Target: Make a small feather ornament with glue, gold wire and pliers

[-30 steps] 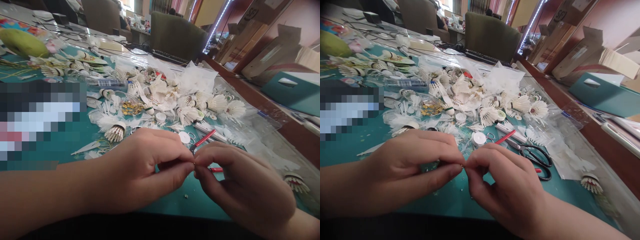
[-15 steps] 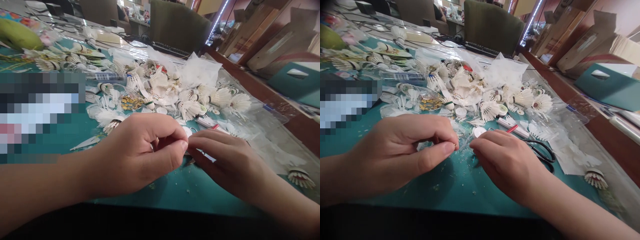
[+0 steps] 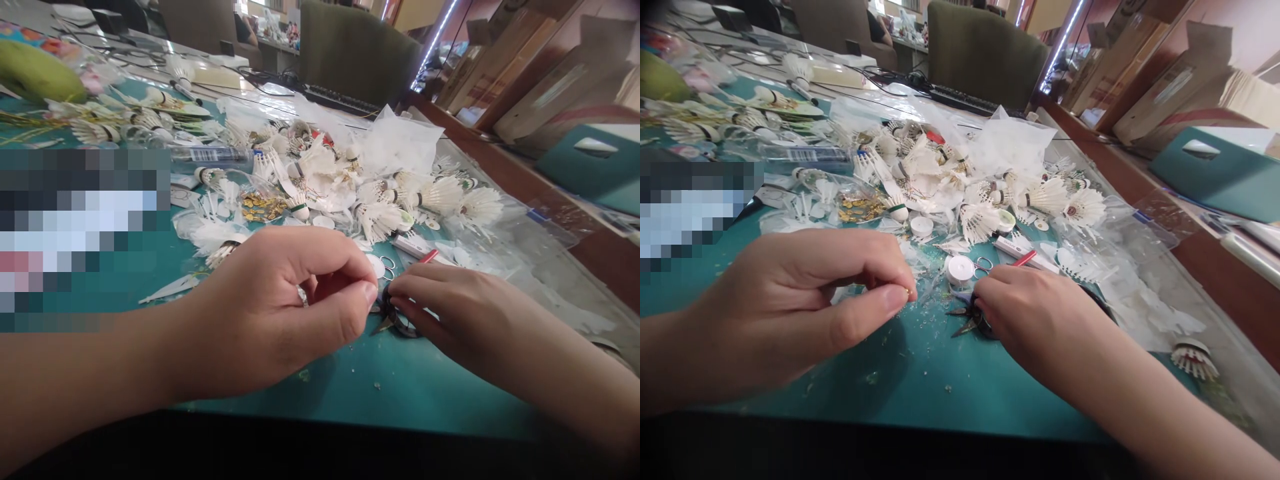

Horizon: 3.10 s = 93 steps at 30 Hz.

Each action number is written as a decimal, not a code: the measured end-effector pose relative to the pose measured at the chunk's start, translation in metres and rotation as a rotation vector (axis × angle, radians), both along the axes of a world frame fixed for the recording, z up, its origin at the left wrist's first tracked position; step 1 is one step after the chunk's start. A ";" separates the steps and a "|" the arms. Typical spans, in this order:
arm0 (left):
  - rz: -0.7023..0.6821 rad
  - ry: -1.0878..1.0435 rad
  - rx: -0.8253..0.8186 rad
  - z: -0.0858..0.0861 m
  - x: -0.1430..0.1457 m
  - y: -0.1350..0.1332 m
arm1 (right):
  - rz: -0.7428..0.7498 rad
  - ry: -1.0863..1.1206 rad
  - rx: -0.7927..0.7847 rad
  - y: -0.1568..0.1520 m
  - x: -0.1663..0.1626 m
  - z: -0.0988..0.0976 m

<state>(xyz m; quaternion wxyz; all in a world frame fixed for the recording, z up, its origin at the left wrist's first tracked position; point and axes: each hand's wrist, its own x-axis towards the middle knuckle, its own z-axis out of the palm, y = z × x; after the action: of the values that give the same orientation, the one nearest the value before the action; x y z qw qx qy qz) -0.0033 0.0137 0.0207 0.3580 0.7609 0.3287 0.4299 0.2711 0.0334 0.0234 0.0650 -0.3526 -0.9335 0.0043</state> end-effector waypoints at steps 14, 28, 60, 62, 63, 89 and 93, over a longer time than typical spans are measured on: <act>-0.004 0.010 -0.001 -0.001 0.001 0.000 | 0.033 -0.017 -0.017 0.005 -0.005 -0.004; 0.005 0.045 -0.040 0.004 0.000 -0.001 | 0.001 -0.004 -0.145 0.010 -0.007 -0.003; 0.011 0.057 -0.039 0.005 0.000 0.001 | -0.250 0.759 -0.291 -0.012 -0.019 0.013; 0.020 0.061 -0.049 0.006 0.000 0.000 | -0.192 0.710 -0.371 -0.009 -0.016 0.014; 0.024 0.061 -0.053 0.006 0.000 0.000 | -0.130 0.636 -0.401 -0.008 -0.014 0.016; 0.017 0.061 -0.071 0.006 0.000 0.000 | 0.334 0.062 -0.359 -0.001 -0.013 0.010; 0.005 0.066 -0.057 0.004 -0.002 0.001 | 0.342 0.042 -0.353 0.000 -0.014 0.010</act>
<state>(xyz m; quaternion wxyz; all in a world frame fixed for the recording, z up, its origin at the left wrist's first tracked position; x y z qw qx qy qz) -0.0049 0.0146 0.0249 0.3676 0.7633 0.3541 0.3959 0.2575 0.0331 0.0335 0.0202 -0.1952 -0.9628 0.1855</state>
